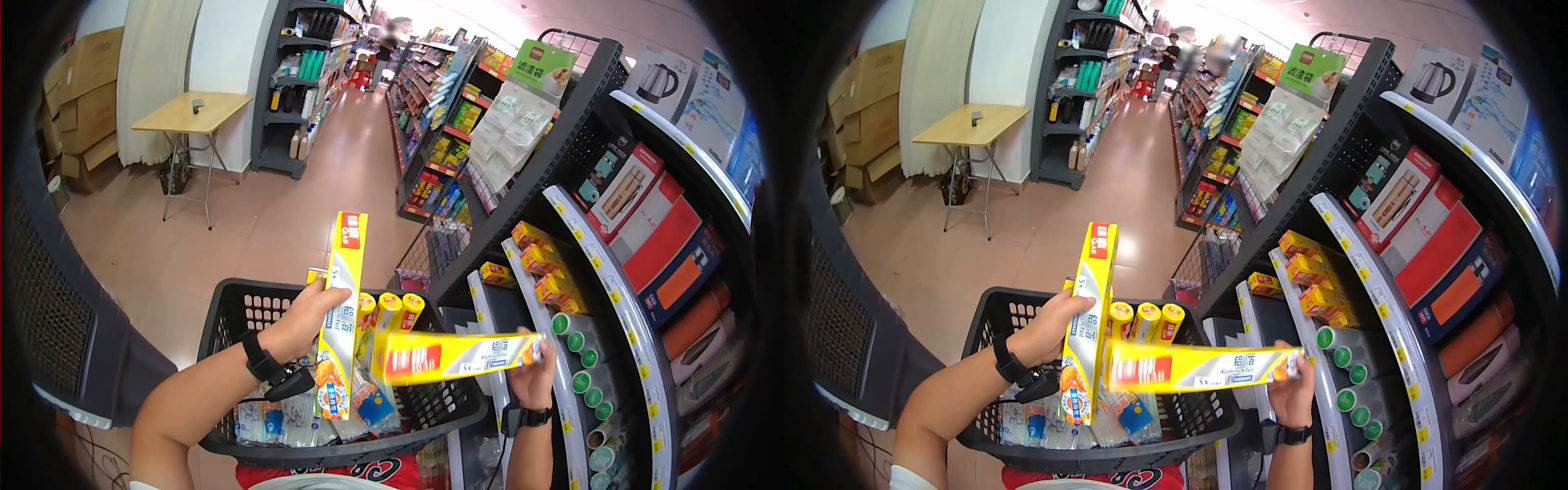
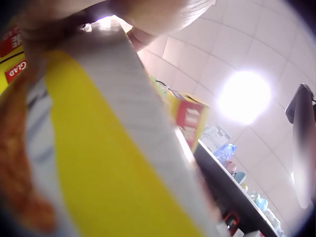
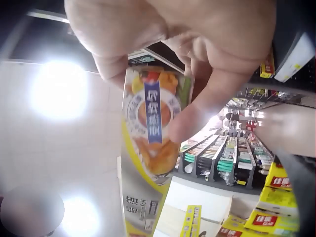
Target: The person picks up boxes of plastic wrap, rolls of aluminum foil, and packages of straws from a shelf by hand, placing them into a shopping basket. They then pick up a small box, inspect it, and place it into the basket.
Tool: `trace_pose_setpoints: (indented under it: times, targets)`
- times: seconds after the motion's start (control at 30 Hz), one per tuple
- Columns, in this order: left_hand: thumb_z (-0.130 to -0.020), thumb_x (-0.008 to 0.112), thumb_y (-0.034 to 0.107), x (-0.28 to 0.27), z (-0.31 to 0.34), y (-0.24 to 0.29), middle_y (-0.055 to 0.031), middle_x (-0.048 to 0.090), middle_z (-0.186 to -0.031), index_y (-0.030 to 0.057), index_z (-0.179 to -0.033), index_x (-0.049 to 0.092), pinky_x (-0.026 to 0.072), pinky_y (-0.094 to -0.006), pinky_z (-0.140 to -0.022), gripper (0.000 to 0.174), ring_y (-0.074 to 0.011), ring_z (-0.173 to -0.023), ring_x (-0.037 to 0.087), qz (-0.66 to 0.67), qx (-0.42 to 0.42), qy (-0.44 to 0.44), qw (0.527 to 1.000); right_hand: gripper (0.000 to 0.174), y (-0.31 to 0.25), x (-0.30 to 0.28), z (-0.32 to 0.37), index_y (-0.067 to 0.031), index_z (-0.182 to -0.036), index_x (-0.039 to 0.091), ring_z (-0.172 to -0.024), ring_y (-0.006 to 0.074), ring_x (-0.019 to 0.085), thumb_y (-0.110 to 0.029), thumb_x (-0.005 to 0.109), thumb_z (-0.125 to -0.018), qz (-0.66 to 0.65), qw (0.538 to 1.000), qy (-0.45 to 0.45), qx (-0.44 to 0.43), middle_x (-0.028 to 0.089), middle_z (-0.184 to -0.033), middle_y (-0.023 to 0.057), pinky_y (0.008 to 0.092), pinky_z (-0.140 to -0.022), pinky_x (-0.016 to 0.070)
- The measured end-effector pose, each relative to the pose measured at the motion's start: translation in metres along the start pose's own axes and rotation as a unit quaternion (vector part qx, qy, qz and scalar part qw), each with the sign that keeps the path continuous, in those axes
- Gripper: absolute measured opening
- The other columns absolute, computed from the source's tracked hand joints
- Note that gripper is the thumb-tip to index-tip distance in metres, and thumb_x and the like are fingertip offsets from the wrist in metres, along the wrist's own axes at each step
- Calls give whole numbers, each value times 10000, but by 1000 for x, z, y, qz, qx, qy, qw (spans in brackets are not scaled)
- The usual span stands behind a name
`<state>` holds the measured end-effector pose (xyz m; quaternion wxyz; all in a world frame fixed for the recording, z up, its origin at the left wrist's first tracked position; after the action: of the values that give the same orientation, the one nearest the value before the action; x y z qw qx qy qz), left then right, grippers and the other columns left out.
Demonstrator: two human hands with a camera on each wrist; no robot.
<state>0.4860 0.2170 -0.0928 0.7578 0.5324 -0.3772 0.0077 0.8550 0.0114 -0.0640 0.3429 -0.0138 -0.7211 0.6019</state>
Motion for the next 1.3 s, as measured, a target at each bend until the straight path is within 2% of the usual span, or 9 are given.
trace_pose_setpoints:
  times: [0.13,0.27,0.33,0.6,0.7,0.97,1.2,1.27,1.3]
  targets:
    - [-1004,601,174,14,6,-4,-97,691,-1153,15,-1320,509,593,-338,-847,366,-196,-974,715,-37,-41,-59,997,536,14,48,-43,37,-1257,643,-1029,211,695,-427,536,-1013,33,994,-53,85,725,-1162,112,354,-974,523]
    - [-1015,596,187,31,14,-4,-127,691,-1163,-1,-1324,508,587,-367,-885,372,-234,-994,712,-35,-45,-119,991,426,41,75,-99,-12,-1105,670,-1006,210,697,-405,530,-1020,35,983,-62,169,738,-1077,105,360,-964,521]
    - [-1019,595,194,35,17,-2,-137,690,-1167,-5,-1326,510,585,-376,-895,375,-244,-1002,711,-53,-48,-118,990,549,50,99,-113,16,-1109,708,-856,214,754,-491,528,-996,78,974,-76,200,771,-1023,106,330,-879,579]
    - [-995,683,294,37,21,-7,-98,697,-1153,-44,-1350,487,583,-304,-827,528,-163,-968,715,0,-86,-127,988,511,111,110,-157,-10,-1019,717,-864,217,748,-494,564,-962,127,950,-102,267,769,-991,112,360,-881,576]
    - [-957,741,306,43,27,-6,-103,684,-1218,-30,-1355,502,575,-307,-863,573,-160,-1014,707,-43,-98,-158,982,387,119,126,-140,-90,-964,697,-796,149,742,-456,574,-987,115,947,-77,292,761,-904,48,228,-573,522]
    - [-903,801,282,51,31,-18,-123,702,-1220,-36,-1341,553,569,-327,-917,595,-193,-1047,714,-67,-169,-193,964,356,144,101,-149,-119,-936,693,-606,97,669,-456,592,-984,143,946,-49,287,727,-791,-3,209,-418,370]
    - [-894,806,205,52,32,-30,-134,708,-1225,-40,-1326,545,588,-323,-911,561,-189,-1031,728,-76,-235,-196,949,399,168,92,-148,-106,-1017,690,-668,104,637,-497,624,-972,172,951,-40,253,725,-854,-8,263,-600,447]
    - [-888,806,188,50,32,-31,-142,713,-1218,-53,-1309,556,589,-324,-908,546,-195,-1015,734,-63,-241,-200,948,472,172,97,-145,-91,-1056,698,-755,155,656,-548,646,-952,136,956,-40,257,731,-924,27,283,-691,488]
    - [-887,800,177,49,32,-29,-142,718,-1205,-56,-1296,570,590,-326,-904,524,-198,-1015,734,-63,-239,-191,950,565,180,89,-153,-54,-1121,688,-933,208,680,-587,653,-938,119,954,-63,269,729,-1019,77,300,-814,517]
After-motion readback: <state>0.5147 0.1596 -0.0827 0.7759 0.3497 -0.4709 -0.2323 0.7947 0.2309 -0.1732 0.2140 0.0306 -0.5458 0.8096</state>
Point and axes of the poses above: each hand's wrist, its own z-axis away from the middle knuckle, its own x-axis out of the palm, y = z × x, the point moved 5 cm from there along -z, towards the middle knuckle
